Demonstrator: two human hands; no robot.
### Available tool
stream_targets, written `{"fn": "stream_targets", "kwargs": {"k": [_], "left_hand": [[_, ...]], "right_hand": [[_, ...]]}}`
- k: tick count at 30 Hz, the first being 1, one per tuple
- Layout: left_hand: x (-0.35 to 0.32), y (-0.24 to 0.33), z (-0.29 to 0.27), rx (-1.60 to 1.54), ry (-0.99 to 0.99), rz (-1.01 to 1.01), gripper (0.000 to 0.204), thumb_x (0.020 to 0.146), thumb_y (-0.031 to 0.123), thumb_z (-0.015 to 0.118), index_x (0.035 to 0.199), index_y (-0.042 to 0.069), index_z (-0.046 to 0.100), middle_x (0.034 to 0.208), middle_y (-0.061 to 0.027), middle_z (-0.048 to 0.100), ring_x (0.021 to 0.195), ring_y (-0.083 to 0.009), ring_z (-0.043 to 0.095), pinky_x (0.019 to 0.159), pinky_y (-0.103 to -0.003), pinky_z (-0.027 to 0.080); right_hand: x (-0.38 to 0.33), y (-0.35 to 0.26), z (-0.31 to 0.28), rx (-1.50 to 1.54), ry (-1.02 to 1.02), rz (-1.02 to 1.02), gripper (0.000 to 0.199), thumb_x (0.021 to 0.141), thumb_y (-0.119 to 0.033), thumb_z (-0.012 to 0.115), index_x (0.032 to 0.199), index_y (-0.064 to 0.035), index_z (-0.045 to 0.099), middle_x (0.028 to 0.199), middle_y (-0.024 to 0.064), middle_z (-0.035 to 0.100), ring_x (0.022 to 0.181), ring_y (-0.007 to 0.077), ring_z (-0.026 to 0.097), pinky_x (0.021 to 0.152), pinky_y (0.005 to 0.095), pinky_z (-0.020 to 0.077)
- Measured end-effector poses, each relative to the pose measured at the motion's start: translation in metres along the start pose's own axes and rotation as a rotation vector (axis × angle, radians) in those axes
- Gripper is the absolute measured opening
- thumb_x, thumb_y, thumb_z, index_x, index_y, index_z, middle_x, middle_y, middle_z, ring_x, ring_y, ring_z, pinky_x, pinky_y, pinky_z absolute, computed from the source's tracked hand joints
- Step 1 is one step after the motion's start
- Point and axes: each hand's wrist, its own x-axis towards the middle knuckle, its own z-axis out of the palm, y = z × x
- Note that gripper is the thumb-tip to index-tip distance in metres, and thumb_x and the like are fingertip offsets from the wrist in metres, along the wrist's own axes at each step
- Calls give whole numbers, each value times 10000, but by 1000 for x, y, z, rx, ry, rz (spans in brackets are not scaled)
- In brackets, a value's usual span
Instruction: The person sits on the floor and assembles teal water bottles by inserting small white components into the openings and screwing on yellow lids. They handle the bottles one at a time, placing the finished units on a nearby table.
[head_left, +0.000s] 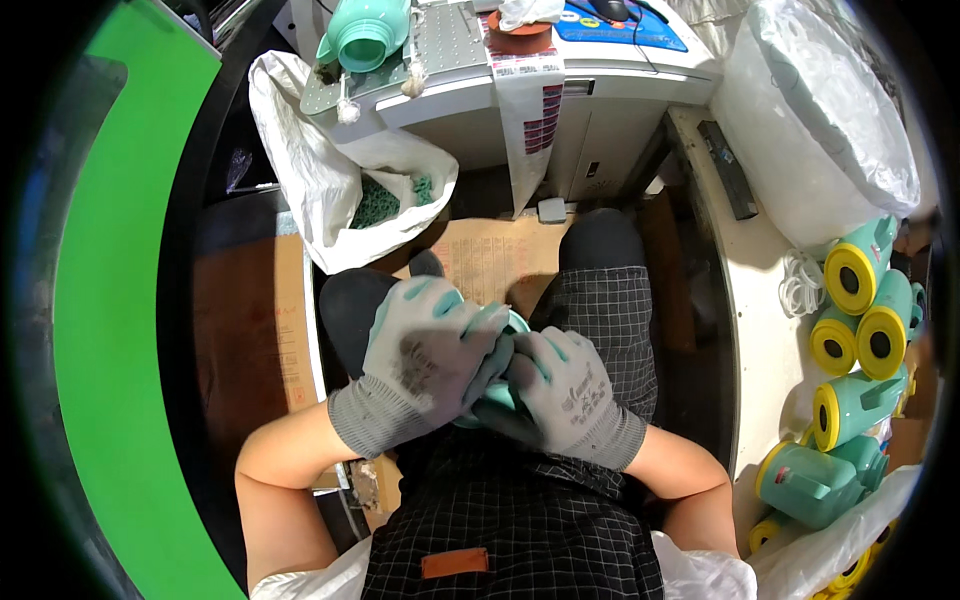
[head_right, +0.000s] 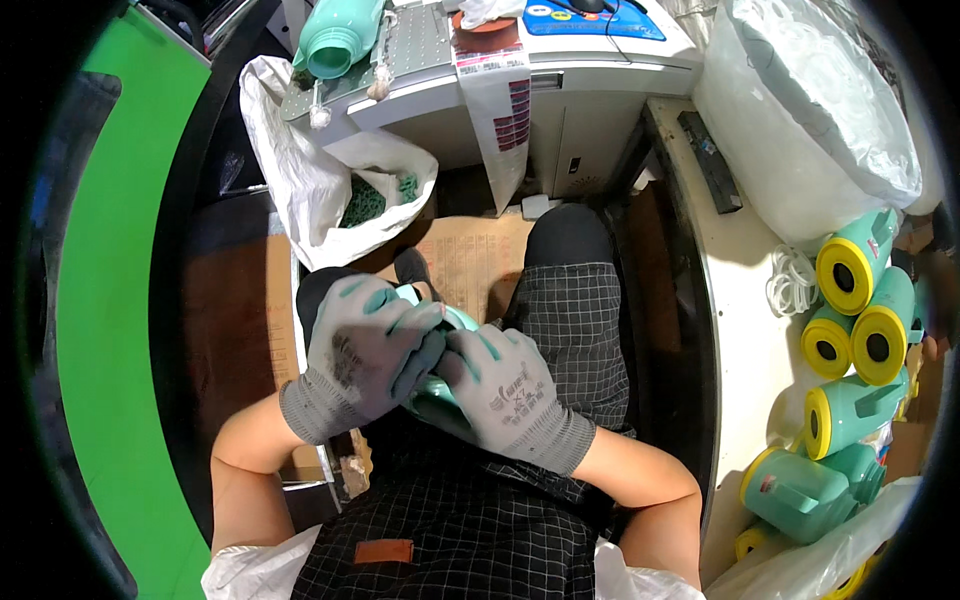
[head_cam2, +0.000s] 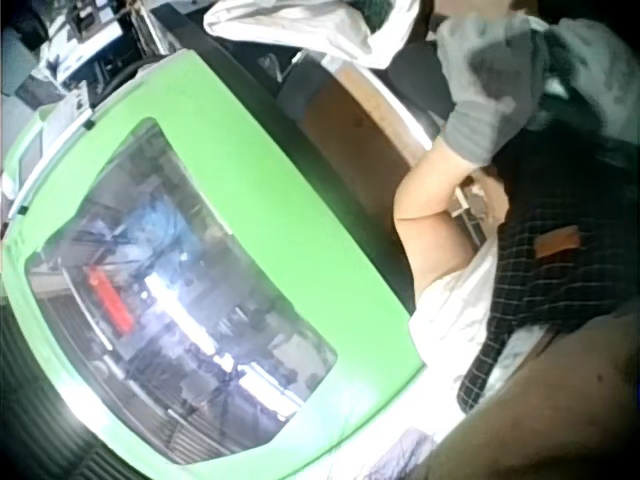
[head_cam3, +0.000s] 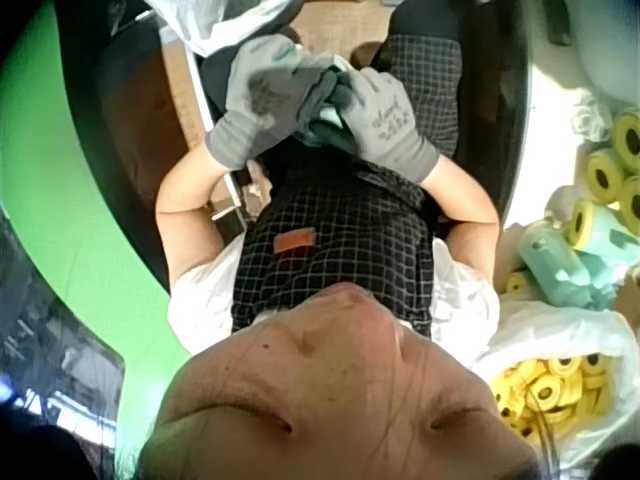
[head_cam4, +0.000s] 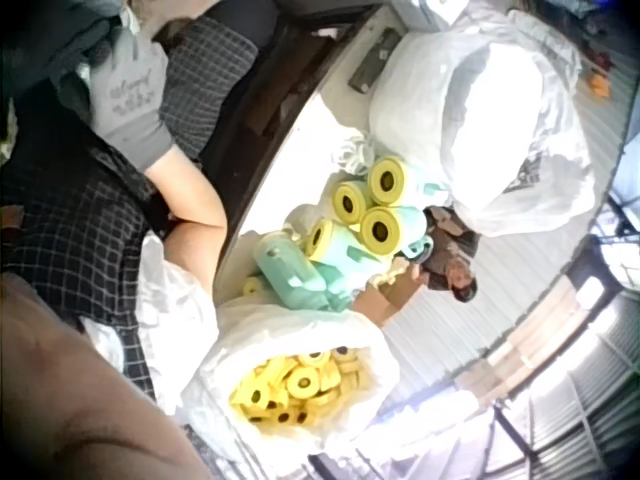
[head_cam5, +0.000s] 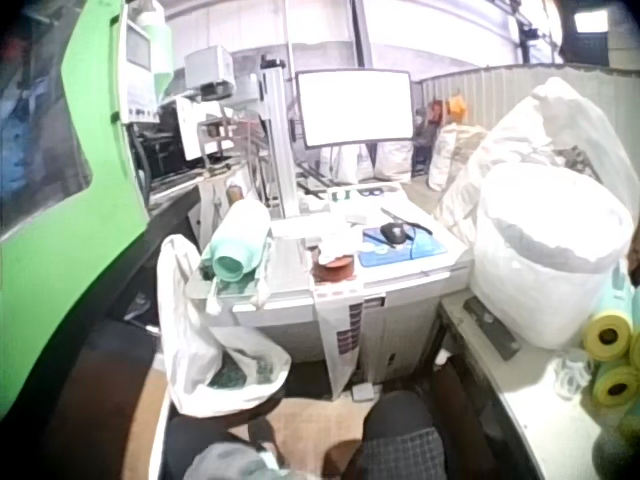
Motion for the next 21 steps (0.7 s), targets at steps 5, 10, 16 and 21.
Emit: {"fn": "stream_targets", "kwargs": {"k": [5,10,16,21], "left_hand": [[21,1,-17,142,-163,94,229,717,233,802,908,142,715,916,-53,620,920,-258,601,807,-412,488],[46,-13,-18,95,-275,253,255,670,252,837,839,119,701,992,-57,590,1003,-259,579,837,-407,499],[52,-11,-5,117,-454,193,241,712,231,826,860,105,683,951,-71,634,896,-285,677,724,-416,551],[56,-7,6,116,-389,123,269,792,199,794,1000,68,682,850,-60,629,797,-242,688,703,-384,561]], "right_hand": [[0,-1,-1,-90,-64,6,352,836,-342,801,1019,-66,685,1060,115,604,882,267,629,720,410,523],[-1,0,-2,-30,0,-5,302,805,-321,822,885,-65,684,977,91,651,805,253,635,672,396,506],[-7,2,-3,-5,20,17,317,779,-342,839,818,-73,677,931,77,660,772,247,616,659,392,483],[-11,1,-4,-5,73,46,364,723,-377,877,816,-97,664,906,61,645,742,240,590,628,389,451]]}}
